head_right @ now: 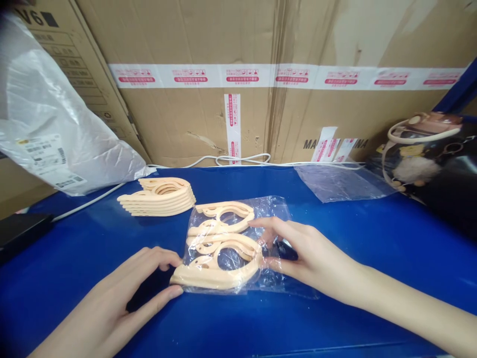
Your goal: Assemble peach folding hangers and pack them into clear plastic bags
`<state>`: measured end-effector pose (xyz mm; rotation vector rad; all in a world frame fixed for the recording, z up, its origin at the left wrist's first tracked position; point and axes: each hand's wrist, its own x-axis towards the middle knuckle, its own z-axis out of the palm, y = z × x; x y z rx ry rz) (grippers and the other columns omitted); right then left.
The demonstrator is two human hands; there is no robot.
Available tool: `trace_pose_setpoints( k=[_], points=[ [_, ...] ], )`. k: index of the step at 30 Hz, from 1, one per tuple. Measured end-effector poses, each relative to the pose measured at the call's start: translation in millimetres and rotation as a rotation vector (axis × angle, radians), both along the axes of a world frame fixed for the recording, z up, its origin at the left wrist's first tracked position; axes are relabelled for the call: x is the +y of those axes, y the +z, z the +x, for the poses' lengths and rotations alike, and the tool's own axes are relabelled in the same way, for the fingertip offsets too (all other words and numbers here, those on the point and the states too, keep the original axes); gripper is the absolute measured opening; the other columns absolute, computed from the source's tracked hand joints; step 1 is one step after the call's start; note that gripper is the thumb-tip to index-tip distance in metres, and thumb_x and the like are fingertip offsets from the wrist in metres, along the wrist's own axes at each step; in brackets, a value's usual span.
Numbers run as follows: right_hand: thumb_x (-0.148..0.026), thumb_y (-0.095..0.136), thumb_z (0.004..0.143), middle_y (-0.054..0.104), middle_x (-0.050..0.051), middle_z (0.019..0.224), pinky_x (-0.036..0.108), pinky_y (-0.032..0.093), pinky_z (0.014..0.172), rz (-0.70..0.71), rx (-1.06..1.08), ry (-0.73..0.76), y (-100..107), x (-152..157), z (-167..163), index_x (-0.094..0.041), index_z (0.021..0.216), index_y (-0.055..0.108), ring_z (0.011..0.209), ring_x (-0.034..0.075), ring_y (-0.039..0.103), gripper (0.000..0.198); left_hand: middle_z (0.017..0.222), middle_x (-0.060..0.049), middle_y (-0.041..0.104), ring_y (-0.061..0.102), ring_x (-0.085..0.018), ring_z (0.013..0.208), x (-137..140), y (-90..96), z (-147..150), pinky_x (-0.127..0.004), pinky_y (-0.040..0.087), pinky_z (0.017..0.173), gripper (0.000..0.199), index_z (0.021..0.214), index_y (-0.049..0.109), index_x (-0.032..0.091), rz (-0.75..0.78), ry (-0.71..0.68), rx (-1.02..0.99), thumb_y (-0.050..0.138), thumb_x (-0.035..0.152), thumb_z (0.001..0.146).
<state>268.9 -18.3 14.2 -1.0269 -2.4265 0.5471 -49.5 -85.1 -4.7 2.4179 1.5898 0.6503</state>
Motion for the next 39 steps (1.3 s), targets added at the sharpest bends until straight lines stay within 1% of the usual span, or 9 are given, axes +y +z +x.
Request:
trace_pose_setpoints(
  k=[3, 6, 12, 16, 20, 23, 29, 33, 39],
  points=[
    [-0.038, 0.065, 0.091, 0.072, 0.001, 0.111, 0.031, 0.057, 0.081, 0.055, -0.005, 0.002, 0, -1, 0, -0.032, 0.132, 0.051, 0.097, 0.020, 0.070, 0.044, 0.107, 0.002, 0.070, 0.068, -0.023, 0.097, -1, -0.6, 0, -0.038, 0.054, 0.093, 0.023, 0.115, 0.058, 0.033, 0.045, -0.018, 0.010, 0.054, 0.047, 0.097],
    [-0.035, 0.066, 0.090, 0.069, 0.005, 0.121, 0.036, 0.055, 0.088, 0.100, 0.017, 0.026, 0, -2, 0, -0.030, 0.131, 0.054, 0.107, 0.023, 0.067, 0.042, 0.108, 0.002, 0.068, 0.068, -0.021, 0.096, 0, 2.0, 1, -0.031, 0.056, 0.085, 0.019, 0.113, 0.058, 0.033, 0.051, -0.053, -0.001, 0.054, 0.042, 0.097],
    [-0.029, 0.055, 0.097, 0.071, 0.002, 0.121, 0.035, 0.050, 0.097, -0.081, 0.045, 0.134, 4, 3, -9, -0.032, 0.135, 0.051, 0.116, 0.019, 0.063, 0.038, 0.099, 0.000, 0.065, 0.065, -0.017, 0.088, 8, 10.0, 4, -0.024, 0.055, 0.073, 0.011, 0.100, 0.057, 0.027, -0.064, -0.080, -0.054, 0.050, 0.035, 0.099],
    [-0.031, 0.056, 0.097, 0.073, 0.001, 0.104, 0.032, 0.052, 0.088, -0.111, 0.137, 0.130, 5, 12, -21, -0.029, 0.134, 0.050, 0.099, 0.018, 0.068, 0.038, 0.094, 0.001, 0.065, 0.063, -0.018, 0.085, 9, 12.0, 5, -0.027, 0.053, 0.075, 0.015, 0.095, 0.057, 0.027, -0.063, -0.119, -0.007, 0.046, 0.035, 0.101],
    [-0.044, 0.064, 0.090, 0.065, 0.001, 0.090, 0.028, 0.050, 0.063, -0.148, 0.113, 0.024, 4, 18, -30, -0.025, 0.135, 0.049, 0.071, 0.016, 0.062, 0.050, 0.105, 0.000, 0.066, 0.064, -0.021, 0.090, 6, 11.0, 6, -0.033, 0.051, 0.078, 0.012, 0.108, 0.056, 0.028, 0.127, -0.100, 0.085, 0.054, 0.035, 0.097],
    [-0.049, 0.063, 0.090, 0.060, -0.002, 0.081, 0.025, 0.044, 0.054, -0.175, 0.049, 0.015, 4, 18, -33, -0.023, 0.138, 0.045, 0.062, 0.014, 0.056, 0.057, 0.109, 0.000, 0.067, 0.064, -0.022, 0.092, 6, 12.3, 8, -0.033, 0.050, 0.076, 0.021, 0.115, 0.055, 0.028, 0.207, -0.158, 0.172, 0.056, 0.026, 0.094],
    [-0.049, 0.057, 0.093, 0.055, -0.006, 0.066, 0.025, 0.038, 0.051, -0.141, -0.062, -0.024, 5, 15, -37, -0.022, 0.139, 0.043, 0.056, 0.014, 0.053, 0.055, 0.105, 0.000, 0.070, 0.064, -0.024, 0.090, 8, 20.8, 8, -0.035, 0.047, 0.075, 0.019, 0.110, 0.059, 0.025, 0.269, -0.239, 0.297, 0.058, 0.027, 0.091],
    [-0.049, 0.057, 0.093, 0.056, -0.006, 0.066, 0.025, 0.038, 0.051, -0.100, -0.073, -0.033, 3, 14, -39, -0.022, 0.139, 0.043, 0.054, 0.015, 0.054, 0.055, 0.094, -0.001, 0.070, 0.061, -0.023, 0.079, 9, 21.0, 10, -0.035, 0.043, 0.067, 0.016, 0.099, 0.061, 0.023, 0.304, -0.256, 0.384, 0.046, 0.020, 0.097],
    [-0.042, 0.048, 0.097, 0.057, -0.006, 0.061, 0.025, 0.038, 0.050, -0.032, -0.110, 0.010, 3, 11, -39, -0.018, 0.138, 0.041, 0.050, 0.015, 0.056, 0.048, 0.098, -0.003, 0.066, 0.059, -0.023, 0.079, 6, 19.1, 18, -0.034, 0.043, 0.066, 0.019, 0.100, 0.059, 0.023, 0.254, -0.240, 0.390, 0.044, 0.013, 0.092]
  ],
)
